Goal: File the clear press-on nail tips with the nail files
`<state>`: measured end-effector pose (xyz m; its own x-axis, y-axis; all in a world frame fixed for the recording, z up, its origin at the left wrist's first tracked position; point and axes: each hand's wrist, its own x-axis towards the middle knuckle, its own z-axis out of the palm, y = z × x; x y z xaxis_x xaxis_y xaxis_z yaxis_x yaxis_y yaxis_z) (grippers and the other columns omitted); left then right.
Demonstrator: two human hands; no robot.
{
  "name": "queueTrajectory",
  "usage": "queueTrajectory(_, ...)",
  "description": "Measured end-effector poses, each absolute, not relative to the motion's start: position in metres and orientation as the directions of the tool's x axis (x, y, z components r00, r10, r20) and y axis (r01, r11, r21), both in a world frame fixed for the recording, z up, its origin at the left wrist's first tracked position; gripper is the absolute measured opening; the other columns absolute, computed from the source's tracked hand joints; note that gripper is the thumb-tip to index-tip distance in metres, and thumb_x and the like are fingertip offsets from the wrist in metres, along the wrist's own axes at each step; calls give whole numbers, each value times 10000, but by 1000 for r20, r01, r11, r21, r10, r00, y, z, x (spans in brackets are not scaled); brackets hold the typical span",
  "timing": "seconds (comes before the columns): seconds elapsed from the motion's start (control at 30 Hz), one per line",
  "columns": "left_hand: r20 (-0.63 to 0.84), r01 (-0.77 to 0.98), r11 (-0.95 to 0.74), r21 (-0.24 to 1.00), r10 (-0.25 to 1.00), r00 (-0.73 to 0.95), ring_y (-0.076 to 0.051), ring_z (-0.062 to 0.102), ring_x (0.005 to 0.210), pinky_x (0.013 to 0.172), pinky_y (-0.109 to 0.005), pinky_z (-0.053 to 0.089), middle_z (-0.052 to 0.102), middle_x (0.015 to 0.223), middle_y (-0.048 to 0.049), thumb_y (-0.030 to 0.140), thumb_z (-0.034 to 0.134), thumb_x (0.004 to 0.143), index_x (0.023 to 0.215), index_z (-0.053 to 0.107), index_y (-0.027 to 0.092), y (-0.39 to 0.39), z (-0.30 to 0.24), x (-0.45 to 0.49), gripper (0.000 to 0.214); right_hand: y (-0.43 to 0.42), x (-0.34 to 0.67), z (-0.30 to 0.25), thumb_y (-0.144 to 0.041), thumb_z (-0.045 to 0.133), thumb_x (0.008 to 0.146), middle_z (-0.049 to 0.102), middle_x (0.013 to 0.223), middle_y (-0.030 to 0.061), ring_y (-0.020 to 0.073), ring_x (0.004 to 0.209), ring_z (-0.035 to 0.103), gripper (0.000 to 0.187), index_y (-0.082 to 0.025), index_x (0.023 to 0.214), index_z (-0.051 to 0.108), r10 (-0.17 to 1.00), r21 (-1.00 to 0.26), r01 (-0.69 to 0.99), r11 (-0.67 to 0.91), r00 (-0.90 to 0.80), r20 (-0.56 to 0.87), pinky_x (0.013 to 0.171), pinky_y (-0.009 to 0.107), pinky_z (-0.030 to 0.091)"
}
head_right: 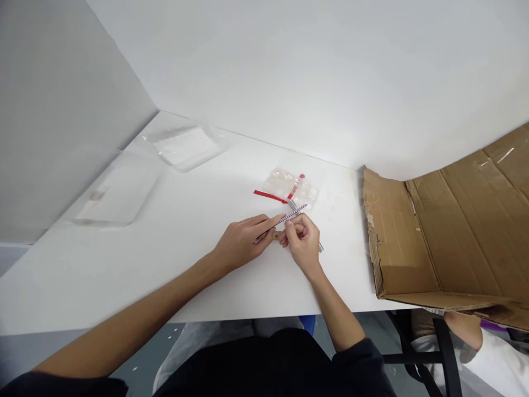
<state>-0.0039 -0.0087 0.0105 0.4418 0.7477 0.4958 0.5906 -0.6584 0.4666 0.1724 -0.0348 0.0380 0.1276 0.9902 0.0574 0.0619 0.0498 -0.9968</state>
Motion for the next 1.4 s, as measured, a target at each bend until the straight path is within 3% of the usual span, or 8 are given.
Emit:
queueTrajectory(0.33, 516, 597, -688, 414, 717, 468, -132, 703, 753, 543, -242, 378, 777, 891, -4, 150, 503, 1032, 1393, 688, 248, -9, 10, -3, 417, -37, 176, 40, -538, 747, 946, 689, 549, -30, 132, 429, 590, 398, -249, 781, 529, 981, -996, 61, 58, 184, 69, 466, 271, 524)
queueTrajectory(0.47, 550, 617, -704, 352, 689, 472, -137, 705, 752, 535, -248, 374, 775, 896, -4, 152, 512, 1035, 1398, 689, 263, -9, 8, -4, 419, -36, 176, 40, -559, 750, 927, 662, 512, -33, 127, 403, 567, 416, -244, 761, 536, 994, -998, 66, -1, 113, 6, 430, 255, 500)
queueTrajectory(0.6, 563, 629, -705, 328, 680, 469, -143, 713, 770, 553, -244, 393, 779, 905, -15, 167, 501, 1046, 1403, 689, 266, -9, 6, -4, 416, -37, 175, 39, -547, 745, 933, 671, 531, -34, 127, 418, 575, 411, -248, 764, 518, 982, -997, 75, 24, 187, 38, 454, 258, 515)
queueTrajectory(0.77, 555, 627, -697, 348, 692, 461, -141, 710, 771, 550, -240, 395, 775, 913, -17, 165, 500, 1046, 1455, 655, 293, -9, 6, -5, 456, -37, 174, 38, -556, 738, 942, 673, 539, -27, 131, 439, 579, 403, -245, 781, 538, 995, -997, 73, 5, 99, 12, 464, 260, 506)
queueTrajectory(0.9, 532, 629, -686, 367, 709, 463, -141, 702, 771, 551, -240, 413, 767, 925, -19, 159, 507, 1033, 1509, 614, 314, -9, 7, -4, 511, -37, 172, 39, -572, 726, 948, 665, 537, -33, 131, 439, 565, 420, -255, 768, 517, 983, -996, 82, 36, 178, 51, 469, 268, 501)
queueTrajectory(1.03, 535, 630, -680, 376, 714, 452, -137, 704, 767, 554, -235, 408, 772, 926, -17, 150, 499, 1033, 1489, 631, 309, -9, 8, -4, 501, -38, 171, 38, -572, 717, 955, 669, 544, -28, 139, 460, 583, 406, -251, 788, 535, 994, -997, 77, 31, 107, 39, 484, 274, 511)
queueTrajectory(1.4, 548, 628, -684, 372, 708, 446, -139, 707, 774, 563, -233, 419, 772, 919, -17, 160, 513, 1035, 1512, 615, 312, -10, 7, -4, 511, -36, 171, 34, -576, 730, 942, 665, 536, -32, 131, 443, 569, 426, -253, 771, 512, 985, -997, 63, 42, 167, 52, 475, 269, 503)
